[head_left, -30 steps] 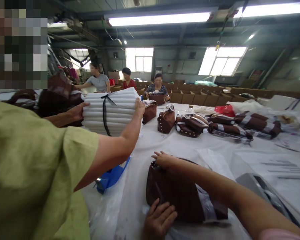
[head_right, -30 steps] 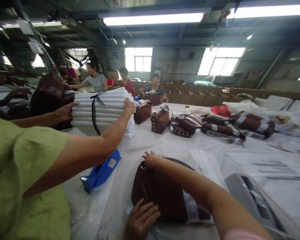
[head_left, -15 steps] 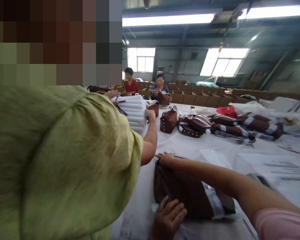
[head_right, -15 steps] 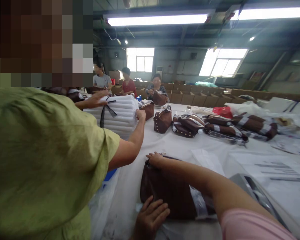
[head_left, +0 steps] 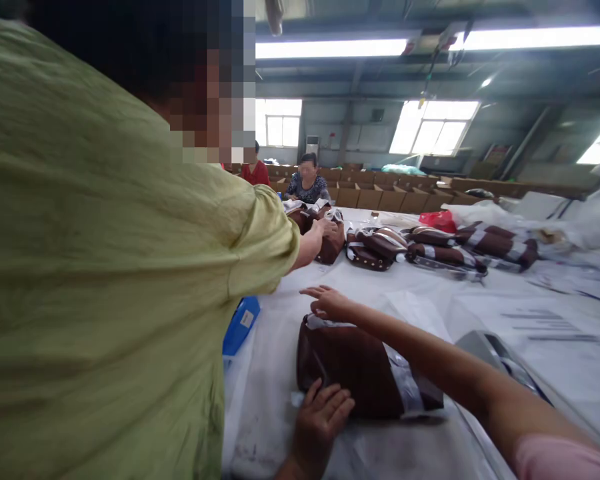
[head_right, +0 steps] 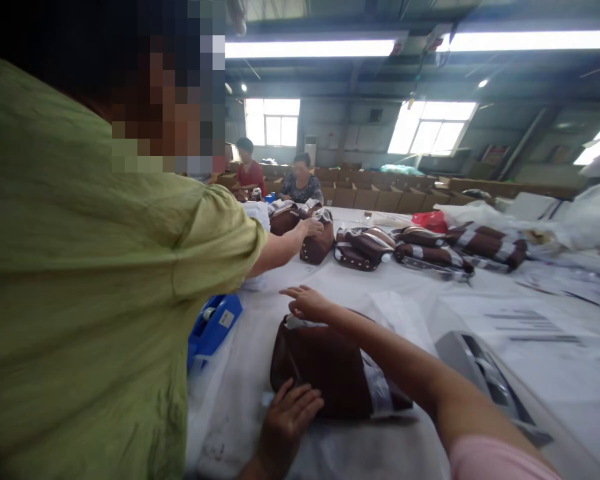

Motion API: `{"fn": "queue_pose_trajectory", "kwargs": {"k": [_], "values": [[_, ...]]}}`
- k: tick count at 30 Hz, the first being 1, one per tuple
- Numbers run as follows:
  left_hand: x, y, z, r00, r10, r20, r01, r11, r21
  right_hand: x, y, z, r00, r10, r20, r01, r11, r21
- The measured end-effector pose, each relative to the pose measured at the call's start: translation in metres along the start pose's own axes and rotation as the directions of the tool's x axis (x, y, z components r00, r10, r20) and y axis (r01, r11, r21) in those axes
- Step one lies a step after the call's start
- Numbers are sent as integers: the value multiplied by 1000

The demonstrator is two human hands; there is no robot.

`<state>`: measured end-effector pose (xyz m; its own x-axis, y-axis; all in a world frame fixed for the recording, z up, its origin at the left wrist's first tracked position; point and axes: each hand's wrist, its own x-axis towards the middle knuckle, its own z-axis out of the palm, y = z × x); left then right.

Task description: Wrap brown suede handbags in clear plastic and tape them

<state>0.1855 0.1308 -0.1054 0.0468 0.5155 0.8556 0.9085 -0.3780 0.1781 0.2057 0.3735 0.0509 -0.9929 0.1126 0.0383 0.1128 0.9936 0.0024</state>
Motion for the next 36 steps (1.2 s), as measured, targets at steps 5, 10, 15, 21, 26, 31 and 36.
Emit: {"fn": "queue_pose_trajectory", "kwargs": {"k": [5,10,15,21,26,31,36], "values": [[4,1,-8,999,-17,33,18,999,-39,-35,-31,-25,961,-58,-271,37,996,-83],[1,1,-8,998,-33,60,36,998,-48,-99,-77,-11,881,-58,-470,81,996,30],[-2,1,-7,994,-42,98,44,999,-24,-126,-81,18,695,500,-516,-351,863,363],[2,2,-9,997,-25,78,28,999,-33,-111,-54,38,602,782,-163,-585,570,577],[5,1,-12,994,3,111,-1,1000,-16,-97,-45,39,615,778,-129,-531,529,662],[9,1,-16,990,15,138,-15,1000,-1,-103,-65,24,593,764,-256,-341,525,780],[13,-2,-24,975,62,214,-58,998,-23,-130,-108,30,609,696,-381,-132,562,816]]}}
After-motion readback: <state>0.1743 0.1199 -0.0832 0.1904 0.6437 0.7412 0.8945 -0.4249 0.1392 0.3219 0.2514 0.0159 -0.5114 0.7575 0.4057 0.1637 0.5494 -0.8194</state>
